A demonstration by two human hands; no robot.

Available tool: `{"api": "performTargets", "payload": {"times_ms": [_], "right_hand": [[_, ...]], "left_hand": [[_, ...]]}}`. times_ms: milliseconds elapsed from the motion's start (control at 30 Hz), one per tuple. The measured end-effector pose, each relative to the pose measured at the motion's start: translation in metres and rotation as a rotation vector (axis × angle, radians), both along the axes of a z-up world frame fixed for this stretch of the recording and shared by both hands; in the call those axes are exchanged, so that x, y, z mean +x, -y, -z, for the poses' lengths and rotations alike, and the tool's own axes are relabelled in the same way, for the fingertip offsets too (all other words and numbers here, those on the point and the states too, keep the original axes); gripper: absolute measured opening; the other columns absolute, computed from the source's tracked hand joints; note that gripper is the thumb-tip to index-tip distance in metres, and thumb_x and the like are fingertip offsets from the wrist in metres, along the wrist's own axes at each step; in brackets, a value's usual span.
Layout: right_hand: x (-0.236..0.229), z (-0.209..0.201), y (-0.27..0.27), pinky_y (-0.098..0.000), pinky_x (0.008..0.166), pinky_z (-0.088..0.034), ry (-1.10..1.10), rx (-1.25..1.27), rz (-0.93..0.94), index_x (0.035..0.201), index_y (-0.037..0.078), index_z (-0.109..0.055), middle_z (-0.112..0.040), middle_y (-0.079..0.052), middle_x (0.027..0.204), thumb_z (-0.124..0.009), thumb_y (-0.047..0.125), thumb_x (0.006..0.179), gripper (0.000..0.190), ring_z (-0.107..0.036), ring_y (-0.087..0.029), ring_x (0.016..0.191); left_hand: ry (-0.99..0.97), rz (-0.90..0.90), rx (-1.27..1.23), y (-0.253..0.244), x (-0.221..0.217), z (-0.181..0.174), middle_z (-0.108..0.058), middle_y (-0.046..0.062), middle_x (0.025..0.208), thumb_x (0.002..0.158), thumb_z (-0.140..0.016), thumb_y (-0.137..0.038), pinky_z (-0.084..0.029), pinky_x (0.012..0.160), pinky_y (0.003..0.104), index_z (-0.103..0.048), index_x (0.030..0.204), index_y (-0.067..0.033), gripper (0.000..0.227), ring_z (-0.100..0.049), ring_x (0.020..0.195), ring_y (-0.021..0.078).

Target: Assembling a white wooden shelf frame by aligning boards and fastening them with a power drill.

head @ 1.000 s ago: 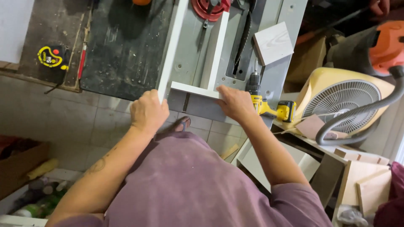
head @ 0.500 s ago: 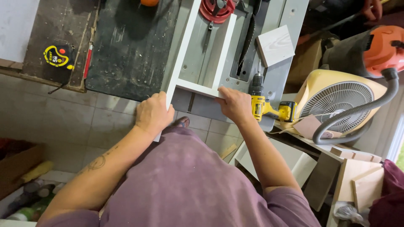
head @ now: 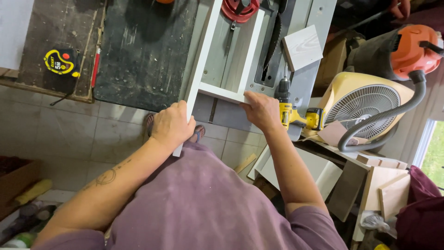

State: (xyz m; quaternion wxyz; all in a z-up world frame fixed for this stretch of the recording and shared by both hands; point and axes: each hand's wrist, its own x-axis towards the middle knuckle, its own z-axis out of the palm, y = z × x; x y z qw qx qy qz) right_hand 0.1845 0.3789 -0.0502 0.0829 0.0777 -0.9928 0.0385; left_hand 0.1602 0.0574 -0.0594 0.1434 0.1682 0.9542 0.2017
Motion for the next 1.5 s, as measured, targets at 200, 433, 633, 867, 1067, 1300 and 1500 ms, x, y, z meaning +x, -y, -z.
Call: {"api": "performTargets", "payload": {"times_ms": [200,433,633,867,1067,1300,1500], "right_hand": [[-0.015,-0.013,0.035,-0.0435,0.096,-0.052,-0.236,-0.244,-0.091,0.122,0.014,-0.064,-0.06,-0.008,0.117,-0.099,0.033,0.071,0.064,-0.063,-0.034,0.114],[-0.048,0.002,0.085,-0.0522,0.125,-0.031,-0.077,-0.098,-0.22,0.124,0.01,-0.068,-0.077,-0.011,0.106,-0.099,0.024,0.067,0.067,-0.072,-0.032,0.109],[-0.055,0.025,0.079,-0.0434,0.112,-0.049,-0.043,-0.084,-0.233,0.103,0.019,-0.064,-0.076,0.0,0.086,-0.09,0.034,0.08,0.038,-0.078,-0.02,0.079],[-0.064,-0.023,0.106,-0.0401,0.077,-0.062,0.12,-0.108,-0.197,0.117,0.023,-0.063,-0.071,0.003,0.083,-0.08,0.034,0.091,0.033,-0.076,-0.02,0.074],[-0.064,-0.028,0.109,-0.0388,0.071,-0.062,0.142,-0.11,-0.176,0.12,0.026,-0.062,-0.071,0.006,0.085,-0.076,0.038,0.095,0.031,-0.076,-0.019,0.076],[-0.062,-0.016,0.108,-0.0366,0.064,-0.061,0.05,-0.116,-0.205,0.118,0.029,-0.063,-0.068,0.006,0.083,-0.078,0.036,0.089,0.034,-0.074,-0.02,0.071],[-0.061,-0.025,0.104,-0.039,0.069,-0.06,-0.125,-0.22,-0.256,0.146,0.027,-0.054,-0.071,-0.001,0.1,-0.084,0.026,0.086,0.067,-0.074,-0.026,0.081]], "left_hand": [[0.0,0.047,0.133,-0.002,-0.022,-0.027,-0.069,0.021,0.117,0.084,-0.072,-0.034,-0.062,0.073,0.062,-0.053,0.139,-0.0036,0.066,-0.075,0.092,0.0476],[0.029,0.05,0.268,-0.014,-0.034,-0.029,-0.057,0.03,0.146,0.087,-0.065,-0.018,-0.06,0.082,0.067,-0.032,0.162,0.0041,0.085,-0.071,0.1,0.0571],[-0.019,0.052,0.288,-0.012,-0.034,-0.018,-0.062,0.026,0.142,0.083,-0.064,-0.018,-0.062,0.077,0.063,-0.037,0.161,0.0009,0.084,-0.073,0.09,0.0551],[-0.01,0.058,0.279,-0.012,-0.033,-0.015,-0.062,0.025,0.141,0.083,-0.062,-0.017,-0.062,0.077,0.062,-0.036,0.161,0.0006,0.084,-0.074,0.087,0.054],[-0.012,0.055,0.264,-0.013,-0.03,-0.019,-0.062,0.028,0.14,0.084,-0.06,-0.016,-0.062,0.076,0.063,-0.034,0.161,0.0033,0.084,-0.073,0.085,0.0548],[0.009,0.015,0.228,-0.013,-0.032,-0.015,-0.063,0.024,0.14,0.084,-0.062,-0.022,-0.062,0.08,0.064,-0.033,0.164,-0.0015,0.087,-0.074,0.09,0.0544],[0.09,0.002,0.247,0.012,-0.059,-0.031,-0.073,0.01,0.128,0.081,-0.069,-0.058,-0.06,0.088,0.057,-0.052,0.156,-0.017,0.087,-0.075,0.106,0.0402]]}}
